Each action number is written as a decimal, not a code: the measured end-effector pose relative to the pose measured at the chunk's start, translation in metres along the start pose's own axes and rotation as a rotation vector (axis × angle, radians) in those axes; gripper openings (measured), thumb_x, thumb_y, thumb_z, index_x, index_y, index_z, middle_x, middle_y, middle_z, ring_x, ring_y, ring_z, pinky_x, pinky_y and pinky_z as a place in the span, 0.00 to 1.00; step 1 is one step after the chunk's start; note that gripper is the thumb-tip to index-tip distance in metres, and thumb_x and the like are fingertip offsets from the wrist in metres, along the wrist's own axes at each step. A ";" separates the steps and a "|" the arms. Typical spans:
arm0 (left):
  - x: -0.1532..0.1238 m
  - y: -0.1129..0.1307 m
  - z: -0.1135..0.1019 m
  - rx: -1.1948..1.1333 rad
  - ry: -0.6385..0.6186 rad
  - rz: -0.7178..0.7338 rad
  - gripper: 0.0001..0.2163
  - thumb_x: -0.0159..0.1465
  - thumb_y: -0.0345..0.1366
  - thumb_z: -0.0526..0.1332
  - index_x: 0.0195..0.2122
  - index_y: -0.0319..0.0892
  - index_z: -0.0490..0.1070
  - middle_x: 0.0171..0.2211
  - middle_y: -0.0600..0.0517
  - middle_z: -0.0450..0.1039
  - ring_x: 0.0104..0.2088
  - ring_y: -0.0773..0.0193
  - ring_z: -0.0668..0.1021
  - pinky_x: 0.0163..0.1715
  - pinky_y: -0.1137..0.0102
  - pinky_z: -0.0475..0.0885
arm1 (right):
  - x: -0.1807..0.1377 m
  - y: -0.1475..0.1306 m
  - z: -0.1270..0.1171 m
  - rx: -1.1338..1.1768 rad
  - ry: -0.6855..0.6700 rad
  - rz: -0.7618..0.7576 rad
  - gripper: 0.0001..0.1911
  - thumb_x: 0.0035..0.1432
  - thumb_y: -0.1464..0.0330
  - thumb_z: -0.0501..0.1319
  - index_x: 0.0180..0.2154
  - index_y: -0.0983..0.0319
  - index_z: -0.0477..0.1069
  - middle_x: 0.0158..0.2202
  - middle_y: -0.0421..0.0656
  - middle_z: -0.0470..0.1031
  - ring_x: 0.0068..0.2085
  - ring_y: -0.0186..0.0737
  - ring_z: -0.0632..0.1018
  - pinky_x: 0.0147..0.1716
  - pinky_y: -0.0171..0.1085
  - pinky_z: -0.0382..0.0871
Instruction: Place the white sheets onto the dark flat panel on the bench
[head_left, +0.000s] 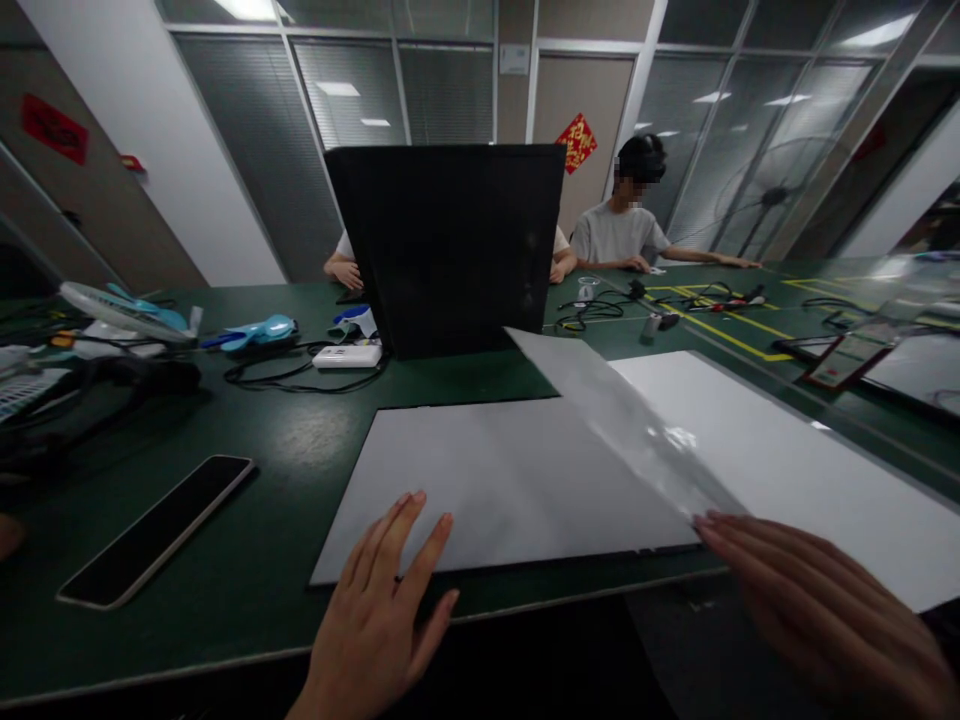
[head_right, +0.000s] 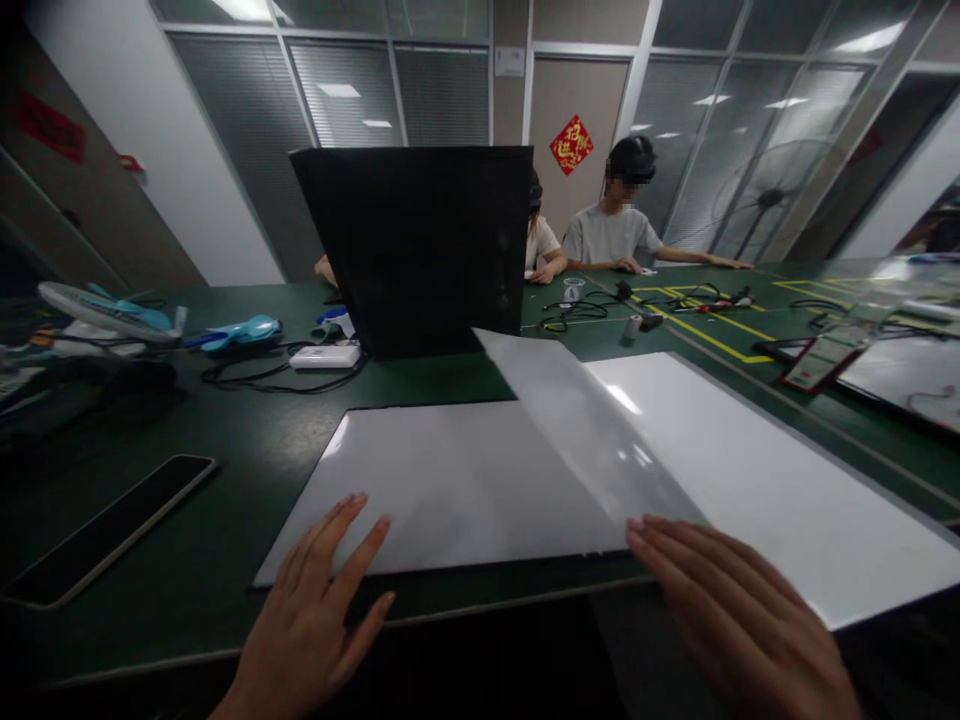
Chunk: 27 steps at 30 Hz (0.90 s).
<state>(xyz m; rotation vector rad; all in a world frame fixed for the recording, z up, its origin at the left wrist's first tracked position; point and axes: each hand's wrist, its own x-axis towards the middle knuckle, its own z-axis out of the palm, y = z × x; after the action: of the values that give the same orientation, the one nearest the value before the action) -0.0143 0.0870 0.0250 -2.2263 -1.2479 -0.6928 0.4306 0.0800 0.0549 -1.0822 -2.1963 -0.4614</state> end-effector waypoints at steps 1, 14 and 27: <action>-0.001 0.001 0.000 -0.005 0.029 -0.011 0.36 0.69 0.33 0.63 0.77 0.40 0.52 0.79 0.36 0.45 0.77 0.44 0.56 0.72 0.52 0.57 | 0.012 -0.011 0.005 0.012 -0.009 -0.086 0.33 0.70 0.71 0.60 0.72 0.50 0.63 0.61 0.39 0.79 0.59 0.45 0.81 0.60 0.45 0.76; 0.007 0.002 0.000 -0.039 0.011 0.005 0.17 0.69 0.40 0.62 0.57 0.46 0.78 0.63 0.42 0.76 0.64 0.47 0.75 0.68 0.51 0.56 | 0.009 -0.019 0.076 0.096 -0.059 0.021 0.21 0.69 0.77 0.58 0.57 0.53 0.78 0.55 0.39 0.83 0.60 0.44 0.80 0.56 0.48 0.80; 0.005 -0.005 -0.003 -0.093 -0.040 0.110 0.19 0.69 0.35 0.60 0.60 0.40 0.75 0.55 0.46 0.82 0.54 0.54 0.81 0.53 0.58 0.75 | -0.029 0.030 0.043 -0.147 -0.054 0.228 0.29 0.71 0.55 0.59 0.69 0.54 0.65 0.66 0.48 0.74 0.70 0.61 0.70 0.67 0.68 0.66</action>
<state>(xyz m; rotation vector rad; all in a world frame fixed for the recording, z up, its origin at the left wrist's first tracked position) -0.0174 0.0903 0.0312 -2.3755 -1.1237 -0.6792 0.4515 0.1055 0.0042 -1.4209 -2.0776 -0.5024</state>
